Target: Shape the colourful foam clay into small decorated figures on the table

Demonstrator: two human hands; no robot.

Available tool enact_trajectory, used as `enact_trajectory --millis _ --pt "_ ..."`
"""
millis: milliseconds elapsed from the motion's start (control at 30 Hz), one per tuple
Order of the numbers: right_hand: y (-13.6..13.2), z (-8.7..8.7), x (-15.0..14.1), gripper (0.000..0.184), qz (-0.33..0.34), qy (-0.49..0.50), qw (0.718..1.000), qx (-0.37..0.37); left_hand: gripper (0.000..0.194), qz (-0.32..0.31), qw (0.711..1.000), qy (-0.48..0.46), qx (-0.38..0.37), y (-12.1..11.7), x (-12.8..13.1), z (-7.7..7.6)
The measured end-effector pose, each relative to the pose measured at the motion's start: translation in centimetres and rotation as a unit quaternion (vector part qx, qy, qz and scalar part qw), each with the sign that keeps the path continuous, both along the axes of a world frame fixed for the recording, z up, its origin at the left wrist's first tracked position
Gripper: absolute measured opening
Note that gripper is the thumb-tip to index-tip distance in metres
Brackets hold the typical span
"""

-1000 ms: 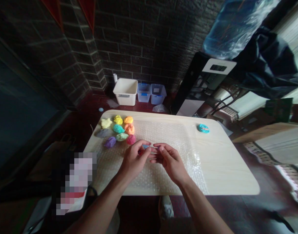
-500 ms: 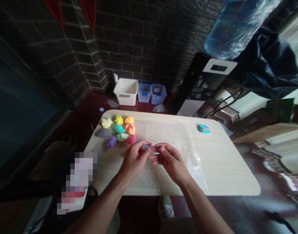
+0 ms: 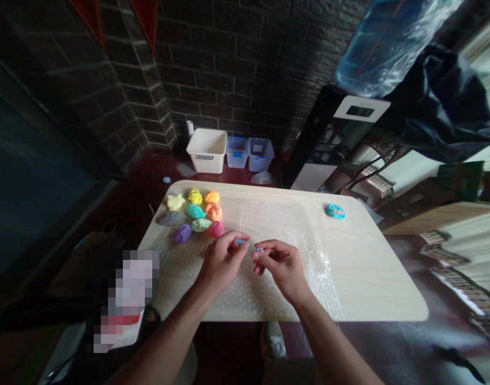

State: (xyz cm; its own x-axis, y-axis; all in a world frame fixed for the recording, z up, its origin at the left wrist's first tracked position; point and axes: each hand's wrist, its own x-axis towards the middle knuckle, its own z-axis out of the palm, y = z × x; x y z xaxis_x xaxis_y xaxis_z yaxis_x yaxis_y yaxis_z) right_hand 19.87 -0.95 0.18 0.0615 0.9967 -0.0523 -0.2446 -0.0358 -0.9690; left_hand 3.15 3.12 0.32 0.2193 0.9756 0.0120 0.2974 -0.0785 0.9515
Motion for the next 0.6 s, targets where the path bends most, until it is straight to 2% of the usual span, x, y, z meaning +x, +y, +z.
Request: enact_trajectory --millis 133,267,400,600 --pt "0.03 -0.12 0.02 0.022 -0.003 0.007 1.000 0.001 0.026 -0.013 1.000 -0.026 0.000 -0.03 0.06 0.39" --pt "0.07 -0.35 0.19 0.034 0.013 0.048 0.999 -0.011 0.030 -0.018 0.999 -0.035 -0.011 -0.12 0.12 0.60" --pt "0.06 -0.35 0.24 0.029 0.036 0.071 0.996 -0.027 0.028 -0.024 0.999 -0.039 -0.011 -0.08 0.10 0.38" --pt "0.12 -0.04 0.26 0.023 0.041 0.014 0.999 -0.011 0.027 -0.028 0.999 -0.044 -0.011 -0.11 0.07 0.57"
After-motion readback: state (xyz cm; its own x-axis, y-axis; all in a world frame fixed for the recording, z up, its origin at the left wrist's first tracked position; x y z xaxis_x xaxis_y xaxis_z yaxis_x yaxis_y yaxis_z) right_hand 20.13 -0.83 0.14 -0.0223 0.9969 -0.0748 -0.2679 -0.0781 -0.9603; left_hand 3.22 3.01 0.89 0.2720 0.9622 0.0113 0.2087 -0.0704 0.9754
